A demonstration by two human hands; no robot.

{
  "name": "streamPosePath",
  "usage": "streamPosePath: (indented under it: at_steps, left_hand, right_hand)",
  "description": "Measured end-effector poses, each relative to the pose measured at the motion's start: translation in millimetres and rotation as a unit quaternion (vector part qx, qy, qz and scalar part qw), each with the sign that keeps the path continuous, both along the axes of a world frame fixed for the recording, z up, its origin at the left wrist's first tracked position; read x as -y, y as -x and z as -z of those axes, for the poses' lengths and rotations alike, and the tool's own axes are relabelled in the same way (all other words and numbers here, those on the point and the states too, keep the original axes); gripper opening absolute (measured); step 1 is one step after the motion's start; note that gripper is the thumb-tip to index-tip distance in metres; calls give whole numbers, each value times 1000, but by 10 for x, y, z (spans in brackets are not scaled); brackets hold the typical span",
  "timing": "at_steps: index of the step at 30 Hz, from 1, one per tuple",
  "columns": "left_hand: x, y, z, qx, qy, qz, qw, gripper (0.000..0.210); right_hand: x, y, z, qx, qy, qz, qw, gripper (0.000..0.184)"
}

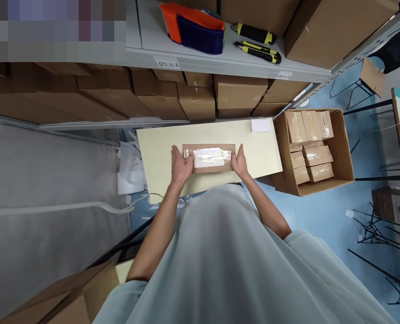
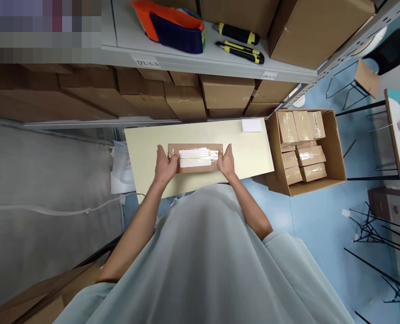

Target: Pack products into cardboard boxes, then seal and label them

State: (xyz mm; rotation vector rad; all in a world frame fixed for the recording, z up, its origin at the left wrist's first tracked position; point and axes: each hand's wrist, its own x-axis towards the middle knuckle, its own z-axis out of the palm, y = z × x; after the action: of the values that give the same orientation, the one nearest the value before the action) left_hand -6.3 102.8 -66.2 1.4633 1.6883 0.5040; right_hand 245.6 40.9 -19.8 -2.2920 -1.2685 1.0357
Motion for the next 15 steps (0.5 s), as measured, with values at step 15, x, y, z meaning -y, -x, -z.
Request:
streamPosePath:
  at_steps: [15]
  left_hand:
    - [87, -94, -117, -92, -17, 3, 996, 85]
  right_hand:
    - [30, -69, 406, -24, -83, 0, 996, 89]
